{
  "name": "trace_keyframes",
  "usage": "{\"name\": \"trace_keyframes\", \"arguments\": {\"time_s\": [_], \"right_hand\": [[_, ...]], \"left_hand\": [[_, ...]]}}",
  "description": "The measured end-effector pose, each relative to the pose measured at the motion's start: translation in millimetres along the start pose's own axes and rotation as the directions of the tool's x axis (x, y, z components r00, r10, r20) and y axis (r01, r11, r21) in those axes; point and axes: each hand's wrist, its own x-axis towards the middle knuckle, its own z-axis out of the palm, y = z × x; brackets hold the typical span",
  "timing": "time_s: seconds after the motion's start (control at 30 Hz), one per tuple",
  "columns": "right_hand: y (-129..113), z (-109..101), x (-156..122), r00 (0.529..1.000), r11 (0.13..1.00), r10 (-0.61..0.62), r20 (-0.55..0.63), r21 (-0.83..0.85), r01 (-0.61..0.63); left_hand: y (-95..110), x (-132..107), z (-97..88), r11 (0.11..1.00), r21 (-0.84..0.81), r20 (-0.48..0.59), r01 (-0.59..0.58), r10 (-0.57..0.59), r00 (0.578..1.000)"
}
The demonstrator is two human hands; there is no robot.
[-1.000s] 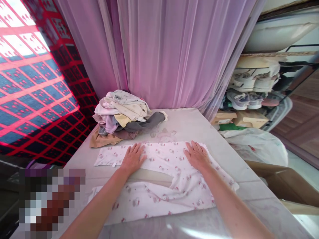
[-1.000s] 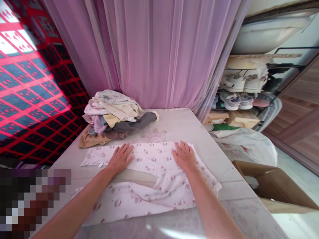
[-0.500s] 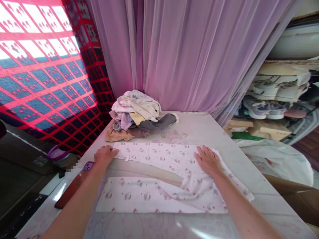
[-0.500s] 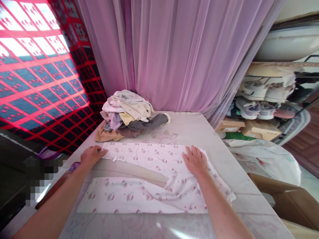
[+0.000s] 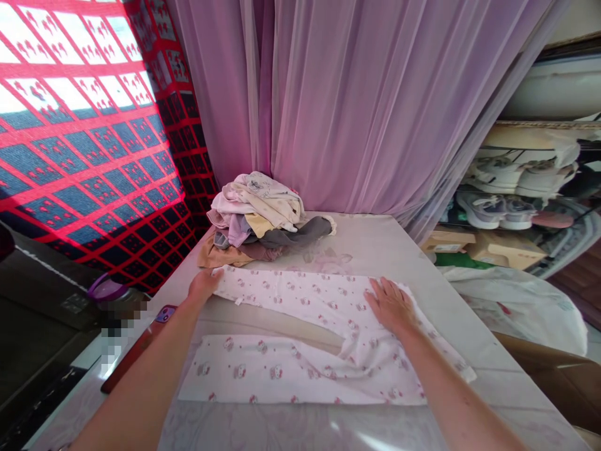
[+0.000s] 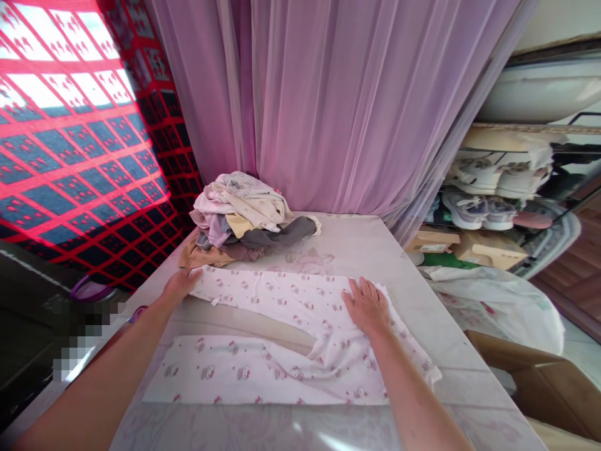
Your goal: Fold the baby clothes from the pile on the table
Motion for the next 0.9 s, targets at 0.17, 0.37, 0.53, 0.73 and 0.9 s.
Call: {"name": "trace_keyframes", "arguments": {"time_s": [0.17, 0.37, 0.53, 0.73, 0.9], "right_hand": [[0, -1, -1, 1.000, 1.000, -0.007, -0.028, -0.011, 0.007], [1, 4, 0, 0.999, 1.000, -0.012, -0.051, 0.010, 0.012], [1, 3, 1, 0.999, 1.000, -0.003, -0.032, 0.012, 0.004], [0, 0, -1, 0.999, 1.000, -0.012, -0.042, -0.002, 0.012], [0, 1, -2, 1.000, 1.000, 0.003, -0.028, -0.007, -0.003]], "left_hand": [[-5, -5, -2.7, 0.990, 0.134, -0.055, -0.035, 0.042, 0.998], [-10, -14, -0.6, 0.983, 0.168, -0.087, -0.076, 0.091, 0.992], [-7, -20, -3.5, 0.965, 0.223, -0.213, -0.141, 0.189, 0.959], [56, -54, 36.2, 0.675, 0.096, 0.065, -0.732, 0.729, 0.681], [88, -89, 71.3, 0.585, 0.065, 0.212, -0.809, 0.784, 0.584]]}}
